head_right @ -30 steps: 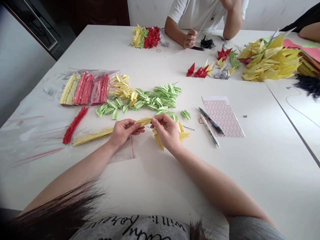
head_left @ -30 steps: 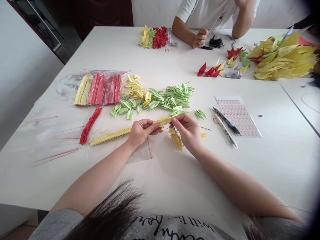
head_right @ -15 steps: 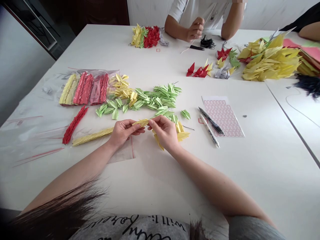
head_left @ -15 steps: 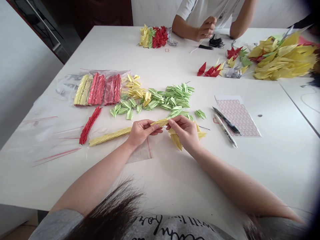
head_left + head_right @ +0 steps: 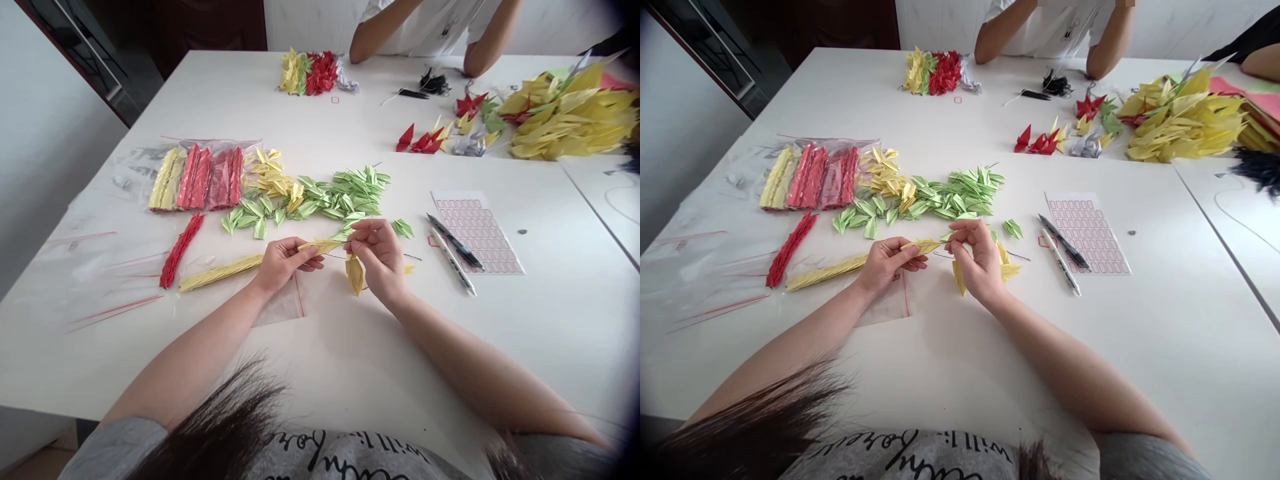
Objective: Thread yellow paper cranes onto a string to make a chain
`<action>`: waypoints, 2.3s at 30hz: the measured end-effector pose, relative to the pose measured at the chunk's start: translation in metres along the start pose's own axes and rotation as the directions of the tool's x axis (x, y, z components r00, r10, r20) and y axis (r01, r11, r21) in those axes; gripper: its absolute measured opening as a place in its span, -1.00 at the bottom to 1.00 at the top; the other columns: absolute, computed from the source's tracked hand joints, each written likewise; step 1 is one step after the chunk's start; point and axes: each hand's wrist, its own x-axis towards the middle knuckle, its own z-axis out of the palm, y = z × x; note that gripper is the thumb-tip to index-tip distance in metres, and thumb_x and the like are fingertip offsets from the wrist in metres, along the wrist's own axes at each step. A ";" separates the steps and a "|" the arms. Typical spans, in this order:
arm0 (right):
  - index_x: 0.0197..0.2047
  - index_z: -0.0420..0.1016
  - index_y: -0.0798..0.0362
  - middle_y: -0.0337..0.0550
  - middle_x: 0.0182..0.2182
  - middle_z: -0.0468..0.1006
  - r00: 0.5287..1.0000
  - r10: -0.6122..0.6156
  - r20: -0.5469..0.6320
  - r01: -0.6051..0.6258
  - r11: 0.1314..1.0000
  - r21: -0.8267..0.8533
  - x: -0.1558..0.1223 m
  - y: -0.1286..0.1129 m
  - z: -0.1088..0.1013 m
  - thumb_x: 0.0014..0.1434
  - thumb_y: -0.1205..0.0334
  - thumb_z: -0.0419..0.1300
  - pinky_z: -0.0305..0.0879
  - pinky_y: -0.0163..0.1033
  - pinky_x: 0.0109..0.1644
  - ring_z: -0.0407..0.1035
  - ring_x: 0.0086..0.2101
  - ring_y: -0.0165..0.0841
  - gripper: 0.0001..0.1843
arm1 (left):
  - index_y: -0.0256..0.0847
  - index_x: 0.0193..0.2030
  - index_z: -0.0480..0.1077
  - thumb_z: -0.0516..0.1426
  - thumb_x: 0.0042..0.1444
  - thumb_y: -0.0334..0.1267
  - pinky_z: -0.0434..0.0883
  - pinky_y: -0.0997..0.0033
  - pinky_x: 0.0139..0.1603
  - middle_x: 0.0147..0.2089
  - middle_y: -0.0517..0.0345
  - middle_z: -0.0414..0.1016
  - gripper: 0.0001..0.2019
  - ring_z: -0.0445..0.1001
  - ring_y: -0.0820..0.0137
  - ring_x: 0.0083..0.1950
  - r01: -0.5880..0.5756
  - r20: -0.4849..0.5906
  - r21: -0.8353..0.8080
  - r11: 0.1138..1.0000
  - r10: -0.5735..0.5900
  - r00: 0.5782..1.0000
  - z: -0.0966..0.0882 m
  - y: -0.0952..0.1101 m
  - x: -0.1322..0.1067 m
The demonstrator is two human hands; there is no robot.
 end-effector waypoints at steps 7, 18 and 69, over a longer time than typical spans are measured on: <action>-0.11 0.30 -0.05 -0.28 -0.40 0.44 0.992 -0.115 -0.053 0.111 0.991 -0.073 -0.001 0.000 -0.001 0.17 0.35 0.14 0.35 -0.15 -0.20 0.43 -0.35 -0.35 -0.79 | -0.29 -0.36 0.49 0.39 -0.14 0.12 0.52 0.42 -0.33 -0.37 0.00 0.64 -0.54 0.65 0.27 -0.34 -0.007 -0.010 0.005 1.000 0.007 1.000 0.001 0.001 -0.001; -0.12 0.27 -0.07 -0.26 -0.39 0.41 0.991 -0.105 -0.086 0.093 0.987 -0.134 0.000 -0.004 -0.001 0.17 0.27 0.15 0.36 -0.12 -0.19 0.42 -0.35 -0.32 -0.81 | -0.28 -0.37 0.47 0.37 -0.16 0.16 0.53 0.38 -0.31 -0.36 -0.02 0.64 -0.51 0.65 0.25 -0.33 -0.006 -0.013 0.038 0.999 0.006 1.000 0.002 0.001 -0.001; -0.36 0.40 -0.03 -0.12 -0.29 0.44 0.972 -0.216 0.092 0.235 0.891 -0.388 0.003 0.003 -0.004 0.31 0.07 0.17 0.34 -0.06 -0.10 0.38 -0.22 -0.24 -0.77 | -0.28 -0.40 0.50 0.38 -0.09 0.10 0.54 0.45 -0.36 -0.37 -0.02 0.65 -0.58 0.64 0.30 -0.39 0.058 0.087 0.046 0.997 -0.062 0.994 -0.004 -0.002 -0.001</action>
